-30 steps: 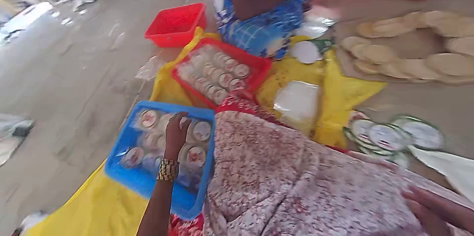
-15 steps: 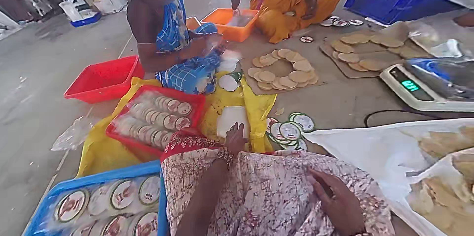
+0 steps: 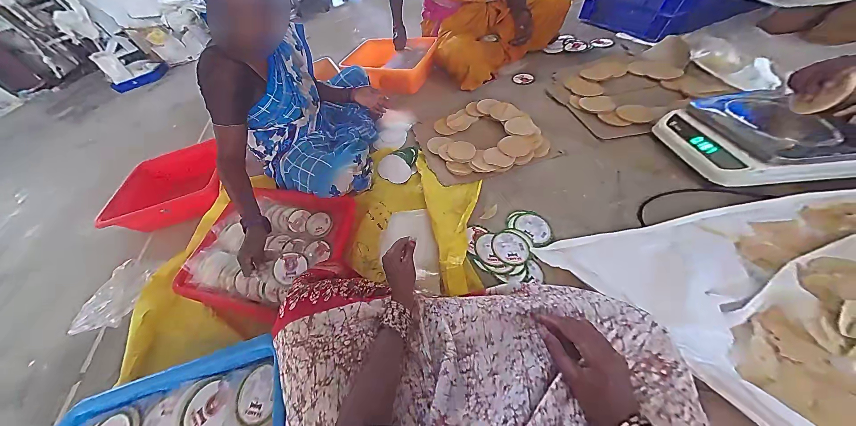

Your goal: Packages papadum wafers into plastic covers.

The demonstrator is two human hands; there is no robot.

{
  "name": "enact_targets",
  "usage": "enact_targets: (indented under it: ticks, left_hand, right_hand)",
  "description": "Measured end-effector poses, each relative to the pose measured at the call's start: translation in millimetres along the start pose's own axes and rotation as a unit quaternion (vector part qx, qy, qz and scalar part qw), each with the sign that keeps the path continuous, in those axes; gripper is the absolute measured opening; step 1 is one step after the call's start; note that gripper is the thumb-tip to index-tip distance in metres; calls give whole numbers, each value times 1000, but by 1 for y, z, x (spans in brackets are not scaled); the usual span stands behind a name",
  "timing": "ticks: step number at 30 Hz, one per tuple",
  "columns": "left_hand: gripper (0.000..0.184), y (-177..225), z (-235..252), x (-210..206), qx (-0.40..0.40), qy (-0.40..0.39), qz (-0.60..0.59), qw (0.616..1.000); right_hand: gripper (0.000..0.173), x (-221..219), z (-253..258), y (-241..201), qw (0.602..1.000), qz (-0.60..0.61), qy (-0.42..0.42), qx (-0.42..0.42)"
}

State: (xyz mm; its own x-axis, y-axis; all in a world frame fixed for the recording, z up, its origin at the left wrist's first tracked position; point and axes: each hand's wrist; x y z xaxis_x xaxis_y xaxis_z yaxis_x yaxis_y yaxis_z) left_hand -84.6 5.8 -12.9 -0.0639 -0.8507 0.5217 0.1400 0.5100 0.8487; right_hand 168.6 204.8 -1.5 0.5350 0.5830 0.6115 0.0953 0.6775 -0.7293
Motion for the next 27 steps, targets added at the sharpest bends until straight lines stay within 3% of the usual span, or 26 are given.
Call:
enact_targets:
  ticks: [2, 4, 6, 8, 11, 12, 13, 15, 16, 19, 20, 21, 23, 24, 27]
  left_hand:
    - [18, 23, -16, 15, 59, 13, -231, 971]
    - [21, 51, -39, 35, 142, -22, -408, 902]
    - [25, 69, -66, 50, 183, -75, -507, 839]
    - [27, 82, -90, 58, 176, -129, -540, 813]
    - [22, 88, -116, 63, 123, -226, -538, 802]
    - [20, 89, -122, 64, 107, -255, -539, 796]
    - [20, 91, -128, 64, 102, -273, -536, 793]
    - [18, 95, -137, 65, 102, -284, -520, 799]
    - [21, 96, -142, 65, 97, -282, -514, 805]
    - [71, 92, -153, 65, 41, -293, -493, 818]
    - [78, 92, -155, 66, 32, -293, -482, 825]
    - [73, 92, -156, 66, 21, -299, -465, 833]
    - [39, 98, -157, 67, 41, -291, -441, 848]
    - [23, 102, -157, 67, 55, -281, -427, 858]
    - [10, 100, -158, 61, 7, -214, -442, 871]
  right_hand:
    - [31, 1, 0, -6, 997, 63, 20, -29]
    - [33, 2, 4, -19, 978, 186, 29, -95]
    - [48, 2, 10, -37, 941, 306, 14, -143]
    - [70, 1, 20, -55, 909, 396, -9, -130]
    - [95, 3, 31, -88, 879, 462, -47, -111]
    - [92, 4, 33, -97, 869, 479, -59, -109]
    - [75, 6, 33, -105, 857, 500, -62, -106]
    - [25, 8, 32, -118, 843, 525, -41, -106]
    - [12, 8, 30, -121, 846, 523, -25, -103]
    - [8, 7, 24, -117, 888, 454, 6, -71]
    - [7, 6, 22, -114, 911, 409, 9, -53]
    - [14, 5, 20, -111, 936, 350, 8, -28]
    - [37, 5, 15, -110, 966, 257, 2, 19]
    - [44, 5, 14, -111, 969, 243, -4, 33]
    - [43, 10, 12, -113, 949, 313, -28, 12]
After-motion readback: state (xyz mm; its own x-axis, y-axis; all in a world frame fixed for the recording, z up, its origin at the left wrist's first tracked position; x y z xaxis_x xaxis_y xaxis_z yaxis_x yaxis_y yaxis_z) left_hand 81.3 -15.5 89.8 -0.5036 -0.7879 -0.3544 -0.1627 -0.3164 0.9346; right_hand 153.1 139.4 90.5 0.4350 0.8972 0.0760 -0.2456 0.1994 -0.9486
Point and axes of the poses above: each hand's wrist, its own z-axis towards the middle knuckle, its own x-axis out of the back of the hand, y = z × x, and after that the axes turned 10 degrees about z, right-handed
